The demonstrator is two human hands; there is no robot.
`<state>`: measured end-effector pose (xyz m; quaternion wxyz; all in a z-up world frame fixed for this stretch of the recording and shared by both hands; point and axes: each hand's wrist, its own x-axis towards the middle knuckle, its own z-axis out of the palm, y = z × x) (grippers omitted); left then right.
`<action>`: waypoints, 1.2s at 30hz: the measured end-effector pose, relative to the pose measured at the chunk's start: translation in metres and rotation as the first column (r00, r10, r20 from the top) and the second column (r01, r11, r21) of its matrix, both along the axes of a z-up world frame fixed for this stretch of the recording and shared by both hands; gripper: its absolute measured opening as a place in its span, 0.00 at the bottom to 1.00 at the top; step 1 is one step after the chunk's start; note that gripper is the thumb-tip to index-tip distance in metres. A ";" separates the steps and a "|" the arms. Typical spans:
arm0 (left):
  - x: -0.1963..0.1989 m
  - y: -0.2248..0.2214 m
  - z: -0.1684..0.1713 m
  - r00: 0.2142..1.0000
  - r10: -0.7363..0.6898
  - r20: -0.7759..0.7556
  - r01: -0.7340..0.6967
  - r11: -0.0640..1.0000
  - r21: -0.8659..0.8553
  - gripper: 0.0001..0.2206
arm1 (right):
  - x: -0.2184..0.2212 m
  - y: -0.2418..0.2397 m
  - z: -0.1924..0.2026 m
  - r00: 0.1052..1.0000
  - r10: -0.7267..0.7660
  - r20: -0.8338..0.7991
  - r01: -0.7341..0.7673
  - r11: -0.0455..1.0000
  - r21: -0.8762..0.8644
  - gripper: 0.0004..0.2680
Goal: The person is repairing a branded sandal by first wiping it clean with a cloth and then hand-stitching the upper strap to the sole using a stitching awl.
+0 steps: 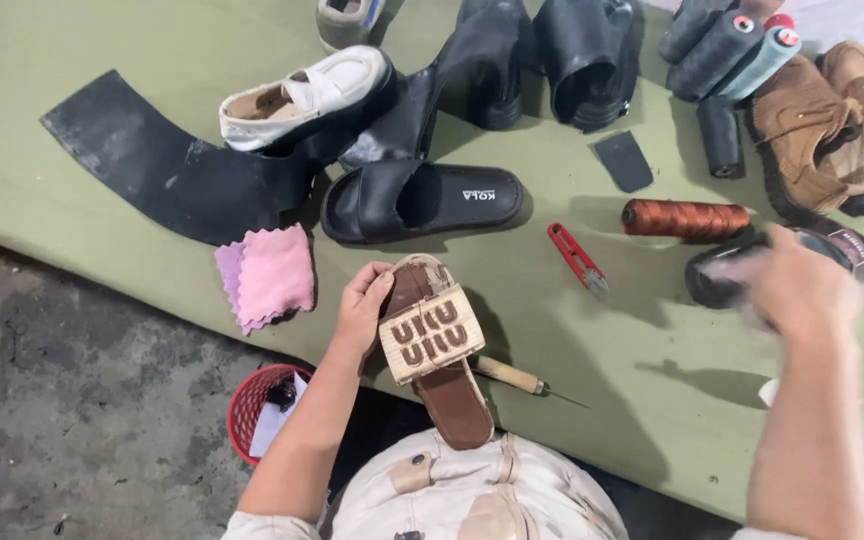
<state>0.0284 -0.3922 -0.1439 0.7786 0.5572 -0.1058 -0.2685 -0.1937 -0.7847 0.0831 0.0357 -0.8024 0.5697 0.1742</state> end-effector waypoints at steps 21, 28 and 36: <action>0.000 0.000 0.007 1.000 -0.005 -0.029 0.005 1.000 -0.011 0.05 | 0.066 0.057 -0.015 0.969 0.241 -0.061 -0.236 0.968 0.086 0.19; -0.009 -0.003 0.027 0.991 0.038 0.131 -0.049 0.996 0.076 0.09 | 0.024 0.038 -0.174 0.686 0.727 -0.017 -0.701 0.655 -0.281 0.19; -0.009 -0.004 0.031 0.988 0.034 0.151 -0.051 0.993 0.110 0.08 | 0.062 0.029 -0.018 0.891 0.433 0.136 -0.452 0.872 0.186 0.27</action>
